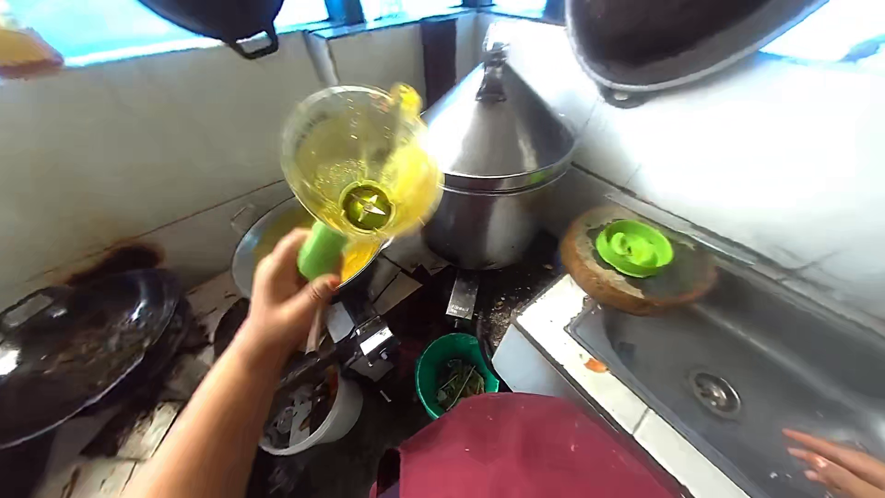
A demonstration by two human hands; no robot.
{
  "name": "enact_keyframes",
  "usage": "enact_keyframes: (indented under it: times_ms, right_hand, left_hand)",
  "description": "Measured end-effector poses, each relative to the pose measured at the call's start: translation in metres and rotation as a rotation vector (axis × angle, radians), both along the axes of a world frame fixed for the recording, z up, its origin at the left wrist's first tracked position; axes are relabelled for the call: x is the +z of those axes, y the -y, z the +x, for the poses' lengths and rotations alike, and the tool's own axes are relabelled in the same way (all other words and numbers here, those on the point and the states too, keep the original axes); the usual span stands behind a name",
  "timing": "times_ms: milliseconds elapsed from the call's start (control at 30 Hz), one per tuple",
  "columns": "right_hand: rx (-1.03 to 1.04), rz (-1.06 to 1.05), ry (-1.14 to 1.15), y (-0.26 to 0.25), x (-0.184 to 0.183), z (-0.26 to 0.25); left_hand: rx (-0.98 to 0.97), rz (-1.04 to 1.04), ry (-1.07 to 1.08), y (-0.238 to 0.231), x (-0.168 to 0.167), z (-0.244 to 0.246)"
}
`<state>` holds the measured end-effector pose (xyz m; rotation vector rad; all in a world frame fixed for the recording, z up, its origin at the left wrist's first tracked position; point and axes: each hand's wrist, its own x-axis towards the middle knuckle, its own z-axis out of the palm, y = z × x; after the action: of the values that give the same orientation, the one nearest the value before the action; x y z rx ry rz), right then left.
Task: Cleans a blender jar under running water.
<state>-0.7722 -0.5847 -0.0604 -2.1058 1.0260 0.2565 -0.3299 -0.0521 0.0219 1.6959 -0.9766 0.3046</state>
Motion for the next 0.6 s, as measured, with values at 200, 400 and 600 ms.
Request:
enact_keyframes:
  times_ms: [200, 400, 600]
  right_hand:
    - [0.01, -0.078, 0.145, 0.031, -0.024, -0.043]
    - [-0.1, -0.09, 0.239, 0.035, -0.024, -0.097]
    - [-0.308, -0.098, 0.338, 0.056, -0.04, -0.15]
  left_hand:
    - [-0.313, 0.176, 0.507, 0.138, -0.015, -0.067]
    - [-0.629, 0.144, 0.405, 0.257, -0.028, -0.126]
    - [-0.91, 0.255, 0.048, 0.352, -0.048, -0.183]
